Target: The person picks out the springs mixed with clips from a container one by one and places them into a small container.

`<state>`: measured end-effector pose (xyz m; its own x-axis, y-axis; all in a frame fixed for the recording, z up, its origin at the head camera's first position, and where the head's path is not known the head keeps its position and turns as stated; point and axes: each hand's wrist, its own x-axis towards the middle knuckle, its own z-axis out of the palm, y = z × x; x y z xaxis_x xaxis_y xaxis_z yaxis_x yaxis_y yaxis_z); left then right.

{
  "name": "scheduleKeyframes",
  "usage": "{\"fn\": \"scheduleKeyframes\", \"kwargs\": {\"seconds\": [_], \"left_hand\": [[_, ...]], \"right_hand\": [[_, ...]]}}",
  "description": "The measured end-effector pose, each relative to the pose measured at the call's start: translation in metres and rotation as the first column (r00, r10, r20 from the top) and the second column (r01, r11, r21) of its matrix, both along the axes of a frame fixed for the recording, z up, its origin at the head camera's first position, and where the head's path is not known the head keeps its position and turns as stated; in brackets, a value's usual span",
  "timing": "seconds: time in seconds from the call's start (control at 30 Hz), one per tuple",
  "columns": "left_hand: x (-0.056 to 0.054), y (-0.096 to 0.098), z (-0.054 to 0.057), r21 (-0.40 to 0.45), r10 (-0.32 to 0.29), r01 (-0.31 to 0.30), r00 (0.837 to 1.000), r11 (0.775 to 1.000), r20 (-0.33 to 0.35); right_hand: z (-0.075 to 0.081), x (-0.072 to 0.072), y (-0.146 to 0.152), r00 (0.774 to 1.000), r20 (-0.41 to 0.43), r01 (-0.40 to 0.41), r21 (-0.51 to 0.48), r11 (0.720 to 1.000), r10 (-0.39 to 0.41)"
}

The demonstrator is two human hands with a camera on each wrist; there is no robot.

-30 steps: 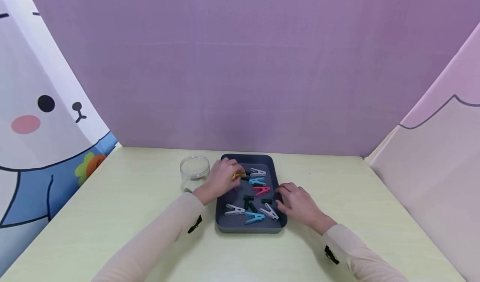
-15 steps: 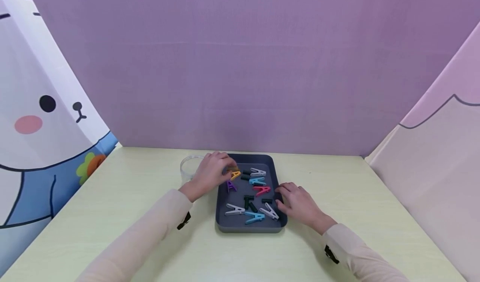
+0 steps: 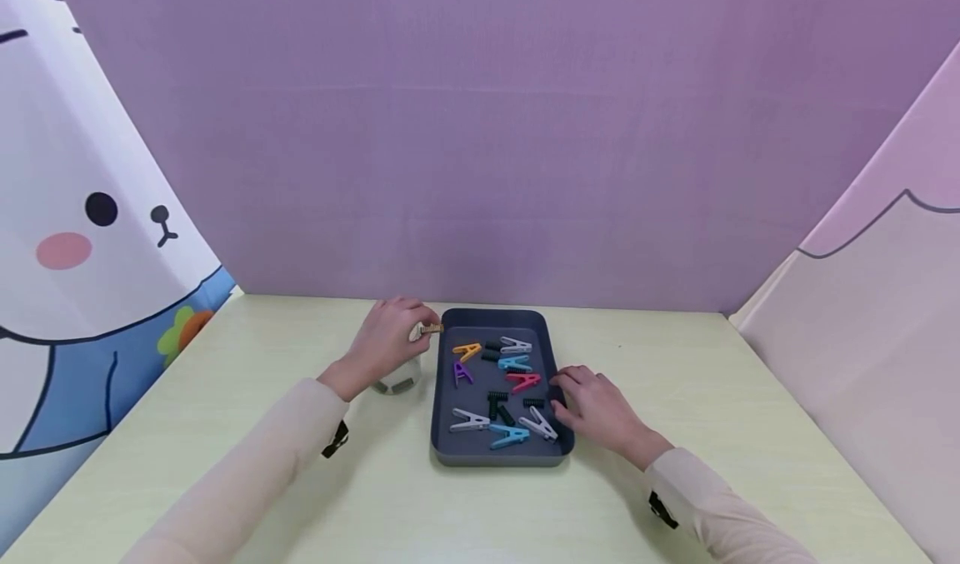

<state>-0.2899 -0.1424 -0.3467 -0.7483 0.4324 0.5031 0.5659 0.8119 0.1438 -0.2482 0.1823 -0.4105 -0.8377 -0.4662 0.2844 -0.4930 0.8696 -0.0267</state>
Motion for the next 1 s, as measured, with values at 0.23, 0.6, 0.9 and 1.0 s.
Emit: {"fn": "scheduleKeyframes", "kwargs": {"seconds": [0.23, 0.6, 0.9, 1.0], "left_hand": [[0.001, -0.017, 0.002, 0.006, 0.021, -0.02, 0.999, 1.0, -0.028], [0.001, -0.033, 0.0, 0.023, 0.058, -0.057, 0.997, 0.998, -0.042], [-0.003, -0.037, -0.005, 0.003, 0.082, -0.082, 0.997, 0.997, -0.017], [-0.004, -0.038, -0.005, -0.001, 0.091, -0.091, 0.996, 0.996, 0.008]], "right_hand": [[0.002, 0.002, 0.0, 1.0, 0.015, 0.007, -0.001, 1.0, -0.007], [0.002, 0.002, 0.0, 1.0, 0.018, 0.004, 0.0, 1.0, -0.004], [0.001, 0.002, 0.0, 1.0, 0.011, -0.001, 0.0, 1.0, 0.001], [0.001, 0.002, 0.001, 1.0, -0.001, -0.011, -0.007, 1.0, 0.011]]}}
